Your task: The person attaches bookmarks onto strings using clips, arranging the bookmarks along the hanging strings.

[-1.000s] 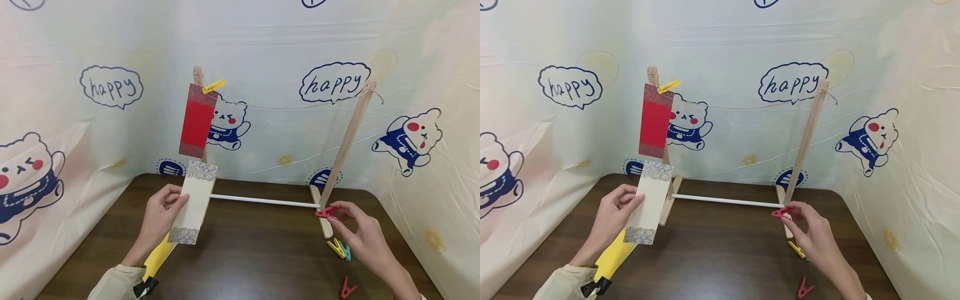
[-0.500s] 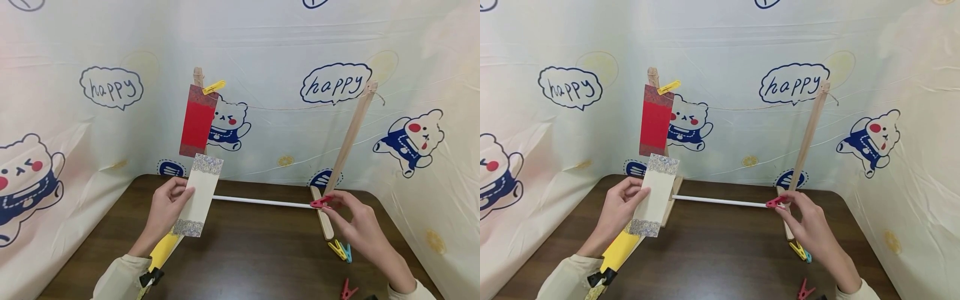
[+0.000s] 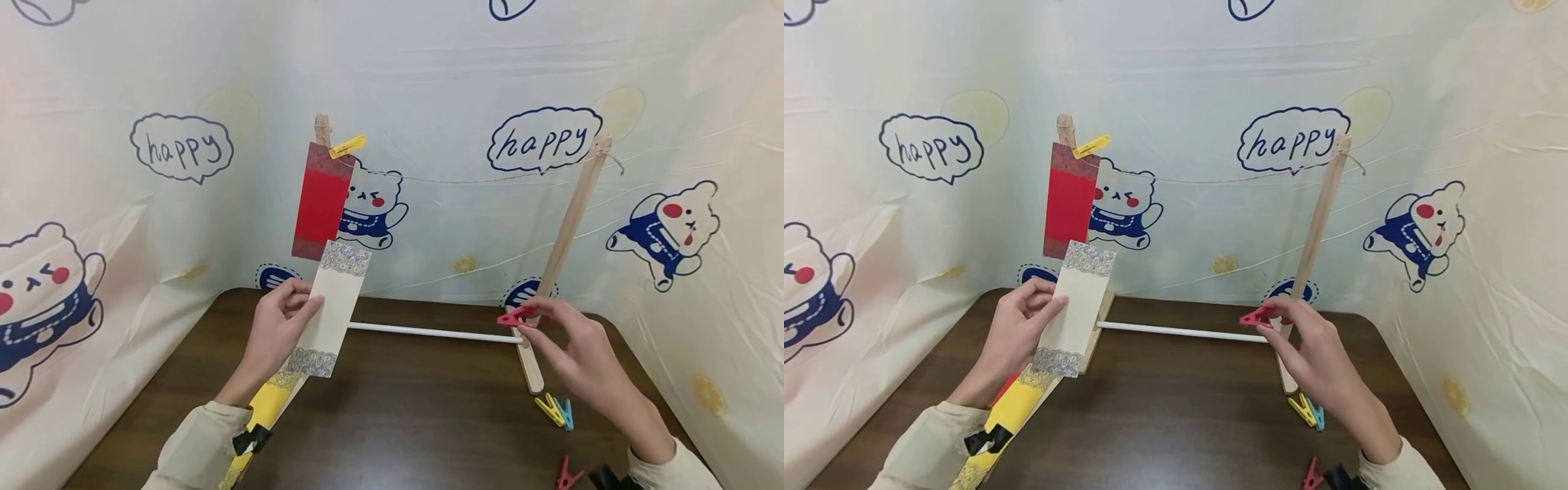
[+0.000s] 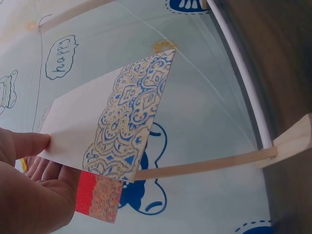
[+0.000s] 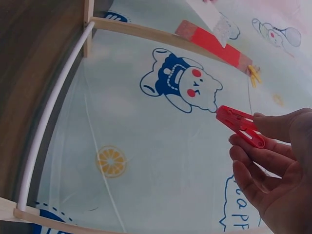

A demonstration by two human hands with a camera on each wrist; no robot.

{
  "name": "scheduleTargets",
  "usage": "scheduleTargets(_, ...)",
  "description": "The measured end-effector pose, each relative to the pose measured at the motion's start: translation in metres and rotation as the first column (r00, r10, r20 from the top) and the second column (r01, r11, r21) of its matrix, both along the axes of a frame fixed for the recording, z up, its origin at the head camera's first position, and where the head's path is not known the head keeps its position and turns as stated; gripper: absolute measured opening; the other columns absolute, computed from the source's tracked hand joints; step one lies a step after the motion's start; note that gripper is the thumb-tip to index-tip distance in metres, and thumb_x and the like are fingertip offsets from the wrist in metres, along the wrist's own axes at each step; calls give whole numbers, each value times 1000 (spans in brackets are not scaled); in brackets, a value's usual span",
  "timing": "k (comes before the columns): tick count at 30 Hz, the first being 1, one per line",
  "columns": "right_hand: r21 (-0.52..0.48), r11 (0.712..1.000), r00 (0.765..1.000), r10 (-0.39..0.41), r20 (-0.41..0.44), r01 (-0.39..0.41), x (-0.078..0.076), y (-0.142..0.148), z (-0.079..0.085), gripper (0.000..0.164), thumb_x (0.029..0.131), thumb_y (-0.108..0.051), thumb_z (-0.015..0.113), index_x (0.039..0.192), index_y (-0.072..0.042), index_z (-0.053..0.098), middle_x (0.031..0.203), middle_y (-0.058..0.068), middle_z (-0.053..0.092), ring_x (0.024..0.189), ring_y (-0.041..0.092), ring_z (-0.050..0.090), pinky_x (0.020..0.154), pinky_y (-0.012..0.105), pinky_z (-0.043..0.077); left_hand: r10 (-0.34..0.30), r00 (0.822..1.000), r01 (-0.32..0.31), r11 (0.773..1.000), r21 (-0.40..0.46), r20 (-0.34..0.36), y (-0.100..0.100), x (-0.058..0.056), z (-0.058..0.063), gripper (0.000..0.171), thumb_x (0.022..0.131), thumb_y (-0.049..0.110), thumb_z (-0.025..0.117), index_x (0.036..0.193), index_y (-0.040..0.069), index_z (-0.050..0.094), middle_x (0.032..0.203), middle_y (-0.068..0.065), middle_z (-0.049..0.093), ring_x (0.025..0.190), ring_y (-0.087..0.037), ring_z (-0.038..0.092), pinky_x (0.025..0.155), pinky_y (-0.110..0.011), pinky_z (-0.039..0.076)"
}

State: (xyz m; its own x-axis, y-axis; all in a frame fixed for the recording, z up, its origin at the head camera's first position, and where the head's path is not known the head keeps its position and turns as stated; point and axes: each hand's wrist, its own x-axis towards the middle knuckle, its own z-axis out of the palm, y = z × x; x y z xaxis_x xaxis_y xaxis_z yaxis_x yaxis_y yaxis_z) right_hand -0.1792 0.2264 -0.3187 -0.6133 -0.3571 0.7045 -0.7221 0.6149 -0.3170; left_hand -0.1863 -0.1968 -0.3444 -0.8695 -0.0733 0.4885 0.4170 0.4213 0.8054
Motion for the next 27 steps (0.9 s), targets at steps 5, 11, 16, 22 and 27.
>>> scheduleTargets(5, 27, 1000, 1000, -2, -9, 2, -1, -1, 5, 38, 79, 3, 80, 113, -8, 67, 104, -3, 71, 89, 15, 67, 85, 7, 44, 2, 1000, -2, 1000, -8, 11, 1, -4, 4, 21, 96, 17, 69, 107, 0, 63, 100, -15, 75, 77, -19, 70, 71, -22, 56)
scheduleTargets(11, 39, 999, 1000, 18, -17, -17, -4, -4, 12, 40, 77, 2, 82, 113, -7, 67, 102, -1, 72, 90, 17, 69, 81, 7, 46, -9, 999, 9, 1000, 12, 37, 4, -9, 12, 25, 96, 18, 68, 111, -1, 63, 103, -16, 74, 84, -25, 72, 73, -24, 57)
scheduleTargets(16, 42, 997, 996, 68, -60, -65, -10, -12, 22, 39, 77, 4, 81, 112, -7, 67, 101, 1, 73, 90, 12, 69, 66, 12, 46, -16, 999, 15, 1000, 11, 50, 4, -13, 18, 29, 96, 20, 68, 115, -2, 61, 109, -17, 73, 91, -29, 73, 75, -26, 58)
scheduleTargets(22, 34, 991, 985, 129, -113, -126, -16, -23, 36, 34, 79, 6, 79, 108, -8, 69, 98, 0, 72, 85, 8, 64, 59, 13, 46, -32, 998, 31, 999, 15, 50, 8, -21, 23, 30, 96, 21, 68, 114, -2, 61, 110, -16, 73, 92, -29, 72, 77, -29, 58)
scheduleTargets(27, 39, 992, 980, 124, -154, -120, -22, -32, 52, 30, 78, 5, 80, 103, -7, 70, 95, -1, 72, 83, 7, 63, 73, 10, 47, -41, 998, 40, 999, 13, 40, 14, -31, 32, 29, 96, 19, 69, 114, -1, 62, 109, -17, 73, 93, -29, 72, 78, -29, 58)
